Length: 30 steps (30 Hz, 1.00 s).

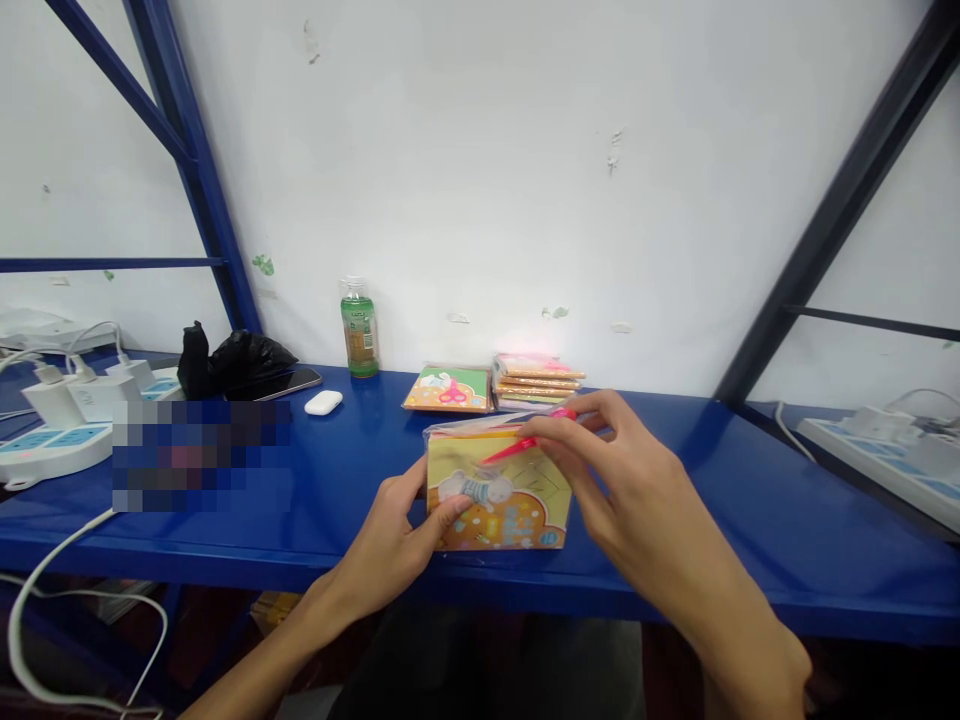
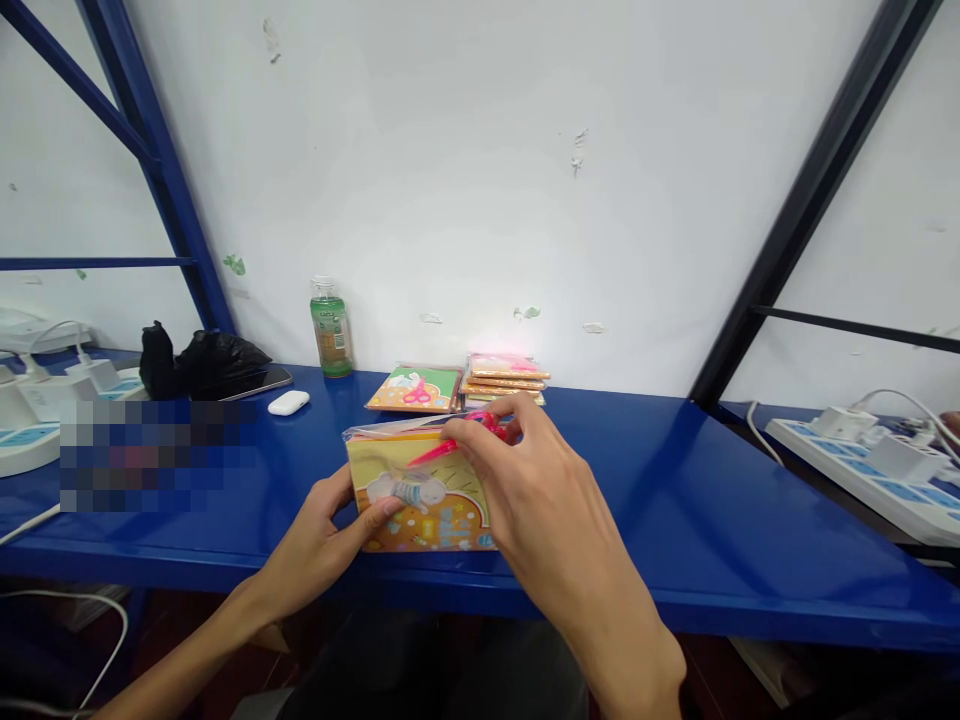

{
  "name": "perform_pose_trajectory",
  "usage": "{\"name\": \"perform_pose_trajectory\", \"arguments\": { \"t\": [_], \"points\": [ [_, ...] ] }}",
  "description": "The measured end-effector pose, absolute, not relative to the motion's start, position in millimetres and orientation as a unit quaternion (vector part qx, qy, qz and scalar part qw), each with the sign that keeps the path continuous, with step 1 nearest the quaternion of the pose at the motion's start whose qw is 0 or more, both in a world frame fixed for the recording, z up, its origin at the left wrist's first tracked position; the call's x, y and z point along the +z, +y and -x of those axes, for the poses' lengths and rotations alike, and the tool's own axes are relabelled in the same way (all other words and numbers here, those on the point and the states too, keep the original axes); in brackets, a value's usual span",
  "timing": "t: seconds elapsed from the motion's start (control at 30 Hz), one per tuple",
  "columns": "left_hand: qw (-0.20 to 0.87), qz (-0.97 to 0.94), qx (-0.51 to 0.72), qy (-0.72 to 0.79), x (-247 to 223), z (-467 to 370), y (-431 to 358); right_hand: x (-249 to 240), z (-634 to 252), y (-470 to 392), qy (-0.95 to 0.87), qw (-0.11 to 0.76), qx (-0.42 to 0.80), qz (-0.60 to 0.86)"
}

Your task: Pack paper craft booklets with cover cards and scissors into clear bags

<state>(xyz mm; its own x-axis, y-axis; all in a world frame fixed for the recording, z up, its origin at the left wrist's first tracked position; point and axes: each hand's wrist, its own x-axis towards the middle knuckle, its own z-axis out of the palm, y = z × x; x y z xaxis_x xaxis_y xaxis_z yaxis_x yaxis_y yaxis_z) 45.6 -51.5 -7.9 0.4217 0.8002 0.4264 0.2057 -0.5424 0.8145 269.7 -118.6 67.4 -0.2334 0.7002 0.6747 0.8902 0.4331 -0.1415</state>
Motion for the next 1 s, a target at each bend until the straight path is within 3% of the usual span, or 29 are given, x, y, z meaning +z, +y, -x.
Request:
{"name": "perform_pose_trajectory", "arguments": {
  "t": [0.13,0.37,1.0],
  "points": [
    [0.353,-0.765,0.427,0.328,-7.7,-44.6,-52.5,70.0,-265.3,-119.3,-0.769,0.343,-0.147,0.519],
    [0.358,-0.764,0.427,0.327,-7.2,-44.3,-52.9,73.4,-276.0,-122.7,-0.75,0.413,-0.138,0.498],
    [0.362,-0.757,0.437,0.323,-6.1,-43.6,-52.9,78.3,-279.0,-134.0,-0.742,0.428,-0.13,0.499]
  ]
}}
